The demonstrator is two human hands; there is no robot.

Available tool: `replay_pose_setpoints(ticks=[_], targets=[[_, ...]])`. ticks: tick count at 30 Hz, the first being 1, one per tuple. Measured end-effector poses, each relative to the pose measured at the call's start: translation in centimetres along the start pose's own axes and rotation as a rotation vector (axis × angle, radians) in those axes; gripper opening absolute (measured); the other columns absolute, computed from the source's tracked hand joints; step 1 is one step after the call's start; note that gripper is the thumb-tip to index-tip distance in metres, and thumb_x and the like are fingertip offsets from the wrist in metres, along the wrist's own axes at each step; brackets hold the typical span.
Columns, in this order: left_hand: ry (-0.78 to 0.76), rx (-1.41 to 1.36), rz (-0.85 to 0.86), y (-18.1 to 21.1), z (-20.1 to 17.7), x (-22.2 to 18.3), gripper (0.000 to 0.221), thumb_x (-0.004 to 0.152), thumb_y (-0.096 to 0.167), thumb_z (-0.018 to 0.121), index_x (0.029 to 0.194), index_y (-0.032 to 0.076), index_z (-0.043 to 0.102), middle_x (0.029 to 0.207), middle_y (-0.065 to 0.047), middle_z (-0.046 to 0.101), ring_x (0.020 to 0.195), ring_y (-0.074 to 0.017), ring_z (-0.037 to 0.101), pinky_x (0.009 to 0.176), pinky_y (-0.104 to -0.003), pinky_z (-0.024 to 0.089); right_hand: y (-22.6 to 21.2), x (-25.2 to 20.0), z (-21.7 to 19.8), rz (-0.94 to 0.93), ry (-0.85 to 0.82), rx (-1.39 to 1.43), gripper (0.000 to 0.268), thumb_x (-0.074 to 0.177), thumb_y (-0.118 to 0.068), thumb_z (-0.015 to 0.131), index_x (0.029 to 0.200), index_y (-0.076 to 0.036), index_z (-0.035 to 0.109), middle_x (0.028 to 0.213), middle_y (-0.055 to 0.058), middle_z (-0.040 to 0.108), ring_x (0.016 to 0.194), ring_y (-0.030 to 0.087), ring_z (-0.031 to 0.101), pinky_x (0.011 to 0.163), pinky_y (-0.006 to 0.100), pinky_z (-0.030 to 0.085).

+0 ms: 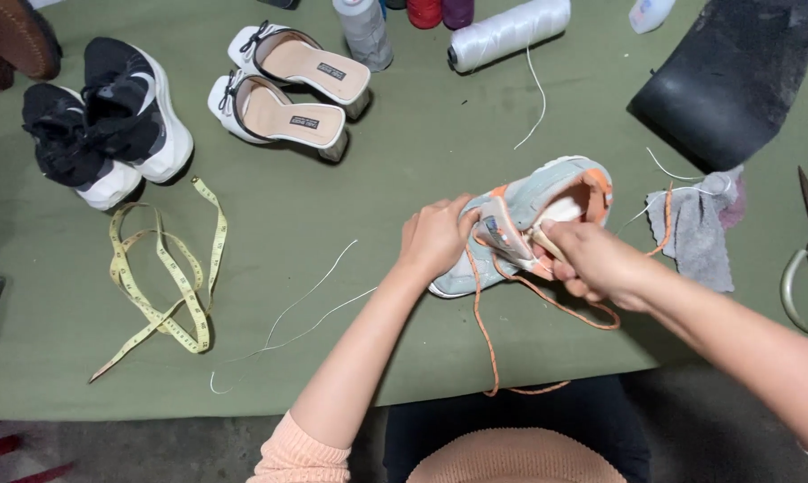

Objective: Hand-sewing the upper components of a grey and orange sneaker.

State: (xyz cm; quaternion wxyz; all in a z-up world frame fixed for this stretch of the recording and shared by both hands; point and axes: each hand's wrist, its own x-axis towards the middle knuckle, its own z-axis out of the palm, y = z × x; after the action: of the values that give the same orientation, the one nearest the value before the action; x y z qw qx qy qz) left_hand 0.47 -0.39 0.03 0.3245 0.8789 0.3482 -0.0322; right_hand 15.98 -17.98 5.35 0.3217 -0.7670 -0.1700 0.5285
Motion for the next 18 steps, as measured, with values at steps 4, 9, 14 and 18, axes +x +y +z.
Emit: replay_pose_setpoints(ticks=[4,9,14,18], targets=[[0.098,-0.068,-0.058,0.7,-0.2,0.8,0.029,0.1,0.034,0.04,0.108,0.017,0.062,0.096,-0.016,0.071,0.088,-0.045,0.063,0.07,-0.053,0.049,3.7,-4.9,-1.0,-0.525,0.668,-1.399,0.036,0.107,-0.055,0.046,0.097,-0.02,0.048,0.064,0.0,0.06,0.051,0.035,0.066,0.039,0.051,0.049],[0.064,-0.056,-0.024,0.6,-0.5,0.2,0.037,0.103,0.041,0.046,0.128,0.024,0.067,0.114,-0.016,0.073,0.108,-0.046,0.069,0.091,-0.06,0.057,0.5,-5.4,-2.7,-0.23,0.29,-0.922,0.035,0.108,-0.047,0.033,0.126,-0.025,0.053,0.092,0.013,0.078,0.098,0.042,0.074,0.089,0.057,0.056],[0.078,0.023,-0.08,2.3,-4.0,-2.2,0.047,0.095,0.041,0.058,0.139,0.026,0.063,0.126,-0.013,0.063,0.12,-0.0395,0.062,0.095,-0.057,0.055,1.8,-5.3,-1.9,-0.244,0.25,-0.739,0.035,0.105,-0.049,0.039,0.128,-0.028,0.056,0.098,0.016,0.077,0.102,0.045,0.072,0.091,0.059,0.054],[0.546,-0.198,0.186,6.5,-5.5,-5.4,0.039,0.103,0.016,0.046,0.136,0.005,0.063,0.111,-0.023,0.055,0.111,-0.0499,0.054,0.1,-0.057,0.044,2.7,-4.8,-0.5,-0.255,0.294,-0.751,0.035,0.105,-0.053,0.037,0.129,-0.034,0.054,0.103,0.009,0.078,0.101,0.039,0.075,0.091,0.054,0.057]])
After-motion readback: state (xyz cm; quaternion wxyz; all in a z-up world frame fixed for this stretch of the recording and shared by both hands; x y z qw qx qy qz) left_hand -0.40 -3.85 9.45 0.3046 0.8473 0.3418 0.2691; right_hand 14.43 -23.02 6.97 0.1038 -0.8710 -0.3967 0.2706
